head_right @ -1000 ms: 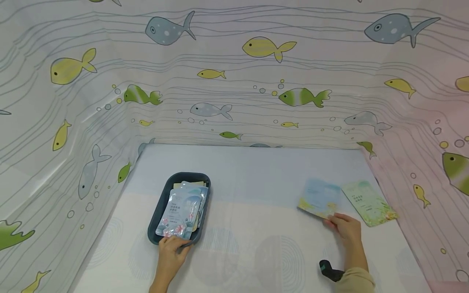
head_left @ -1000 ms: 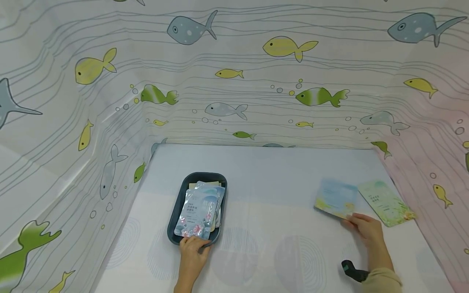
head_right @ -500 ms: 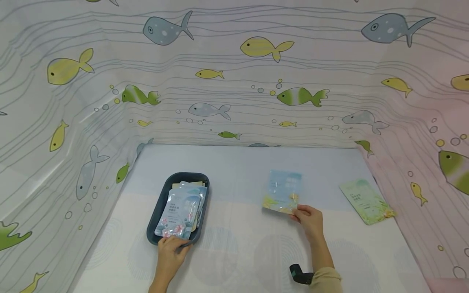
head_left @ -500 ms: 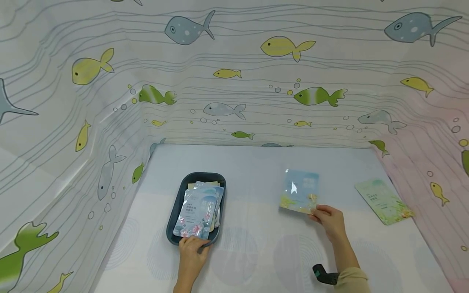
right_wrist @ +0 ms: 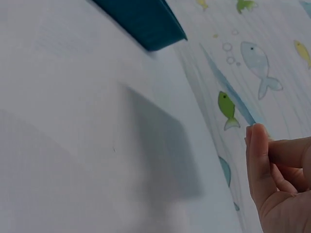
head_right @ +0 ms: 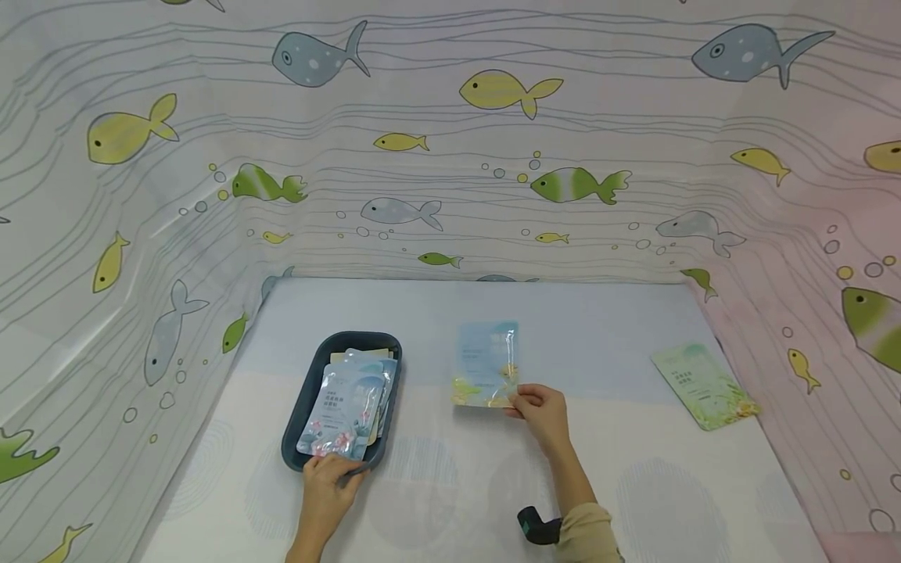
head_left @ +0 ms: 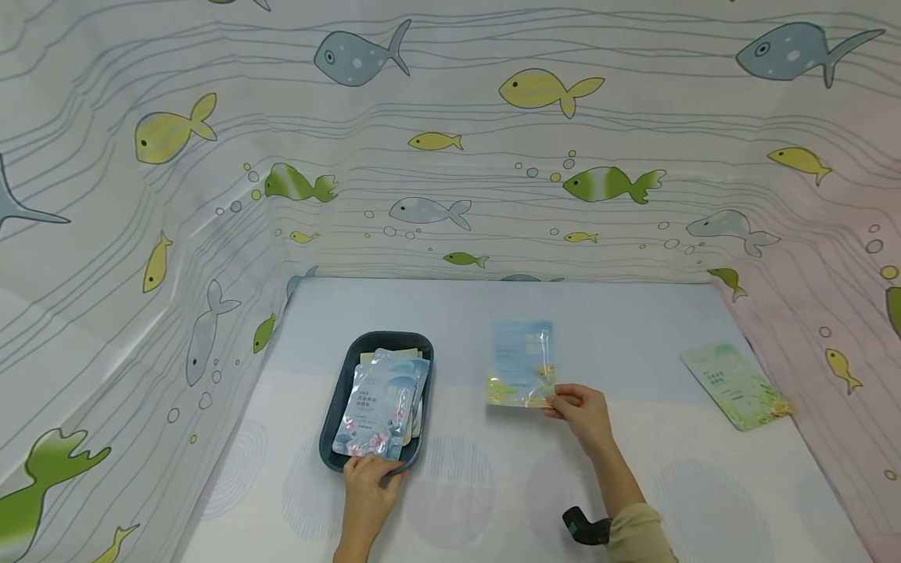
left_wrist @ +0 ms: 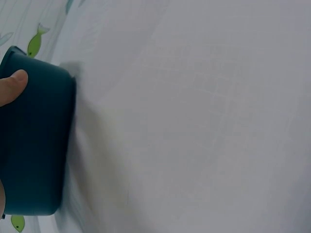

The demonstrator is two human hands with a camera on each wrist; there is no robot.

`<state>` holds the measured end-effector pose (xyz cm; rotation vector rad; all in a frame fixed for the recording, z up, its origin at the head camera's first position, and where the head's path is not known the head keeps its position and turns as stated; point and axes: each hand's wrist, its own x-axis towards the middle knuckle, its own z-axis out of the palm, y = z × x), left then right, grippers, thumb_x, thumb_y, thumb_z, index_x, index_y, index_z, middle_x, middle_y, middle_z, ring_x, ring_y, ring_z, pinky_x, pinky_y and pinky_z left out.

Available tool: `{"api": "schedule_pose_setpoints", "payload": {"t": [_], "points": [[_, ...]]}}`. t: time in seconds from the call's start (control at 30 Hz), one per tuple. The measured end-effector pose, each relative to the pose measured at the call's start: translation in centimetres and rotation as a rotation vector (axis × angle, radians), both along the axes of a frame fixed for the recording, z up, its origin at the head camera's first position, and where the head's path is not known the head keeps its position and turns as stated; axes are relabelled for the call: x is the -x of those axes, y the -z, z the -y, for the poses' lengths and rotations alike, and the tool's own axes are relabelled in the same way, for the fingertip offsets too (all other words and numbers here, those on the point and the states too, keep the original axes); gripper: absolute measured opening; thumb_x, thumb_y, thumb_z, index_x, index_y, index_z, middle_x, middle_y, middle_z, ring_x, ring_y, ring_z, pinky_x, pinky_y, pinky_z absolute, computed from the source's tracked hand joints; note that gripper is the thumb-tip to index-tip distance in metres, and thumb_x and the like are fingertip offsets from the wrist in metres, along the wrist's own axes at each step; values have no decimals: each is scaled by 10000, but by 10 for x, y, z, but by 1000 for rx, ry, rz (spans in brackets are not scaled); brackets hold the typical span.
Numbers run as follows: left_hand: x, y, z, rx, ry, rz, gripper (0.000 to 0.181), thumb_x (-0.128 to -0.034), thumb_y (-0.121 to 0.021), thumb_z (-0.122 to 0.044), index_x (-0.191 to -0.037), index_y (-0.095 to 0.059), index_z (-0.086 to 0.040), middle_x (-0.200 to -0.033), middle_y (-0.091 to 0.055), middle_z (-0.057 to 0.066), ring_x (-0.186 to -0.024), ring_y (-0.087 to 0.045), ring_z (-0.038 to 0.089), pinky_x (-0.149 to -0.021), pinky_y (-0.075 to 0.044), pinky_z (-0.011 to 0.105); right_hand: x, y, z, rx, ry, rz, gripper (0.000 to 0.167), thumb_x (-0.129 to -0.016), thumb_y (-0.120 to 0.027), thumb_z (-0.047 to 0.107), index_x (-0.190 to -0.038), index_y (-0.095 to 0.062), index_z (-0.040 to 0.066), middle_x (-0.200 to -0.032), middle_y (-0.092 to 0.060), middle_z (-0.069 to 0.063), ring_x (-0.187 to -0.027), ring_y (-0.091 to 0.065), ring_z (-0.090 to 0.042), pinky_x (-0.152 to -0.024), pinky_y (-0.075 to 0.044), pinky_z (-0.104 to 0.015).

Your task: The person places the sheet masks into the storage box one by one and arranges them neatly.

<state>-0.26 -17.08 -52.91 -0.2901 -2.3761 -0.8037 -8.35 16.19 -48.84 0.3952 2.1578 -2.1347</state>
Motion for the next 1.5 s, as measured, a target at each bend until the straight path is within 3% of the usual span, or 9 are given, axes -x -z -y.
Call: {"api": "schedule_pose_setpoints", "payload": {"t": [0.4, 0.57, 0.7, 0.87, 1.07, 1.27, 1.5], "points": [[-2, 1, 0, 0, -2, 2, 314, -416, -845, 80, -644, -711, -88, -597, -636, -41, -607, -522, 105, -732, -269, 329, 10, -16, 56, 59, -137, -64, 227, -829, -623, -77, -1033, -591, -173, -806, -659, -196, -637, -687, -226, -651, -551, -309], [-2, -1, -1, -4, -16, 46, 305, -438, -846, 85, -653, -712, -84, -603, -627, -46, -617, -520, 110, -742, -266, 339, 14, -17, 83, 73, -188, -84, 196, -820, -611, -95, -997, -593, -178, -783, -665, -202, -604, -680, -196, -635, -552, -311], [-2, -2, -2, -6, -25, 75, 300, -448, -840, 93, -658, -714, -81, -607, -625, -50, -621, -518, 109, -742, -265, 342, 17, -13, 106, 89, -231, -107, 185, -815, -597, -113, -979, -583, -197, -786, -662, -242, -615, -686, -249, -640, -553, -349], [-1, -3, -1, 7, -8, 16, 310, -422, -839, 85, -646, -710, -84, -595, -621, -51, -605, -515, 106, -731, -271, 335, 17, -9, 133, 91, -294, -102, 182, -824, -584, -113, -977, -579, -210, -802, -654, -277, -644, -689, -297, -638, -554, -355], [-2, -3, 0, 6, 14, -30, 318, -405, -840, 78, -644, -708, -85, -595, -628, -47, -601, -514, 111, -725, -273, 338, 14, -14, 155, 63, -320, -122, 195, -830, -571, -120, -988, -571, -235, -826, -630, -345, -692, -651, -464, -627, -552, -394], [-2, -2, -1, 5, 11, -31, 327, -397, -839, 86, -647, -709, -80, -595, -620, -43, -607, -518, 122, -730, -269, 348, 20, 0, 174, 9, -292, -154, 170, -815, -620, -74, -945, -619, -183, -778, -661, -270, -628, -675, -371, -611, -551, -403], [-1, -3, -1, 10, 6, -25, 318, -407, -848, 78, -644, -706, -81, -594, -627, -43, -616, -522, 127, -735, -265, 366, 25, 3, 189, -177, -329, -272, 134, -789, -676, -41, -882, -669, -137, -709, -682, -210, -525, -656, -245, -492, -508, -236]]}}
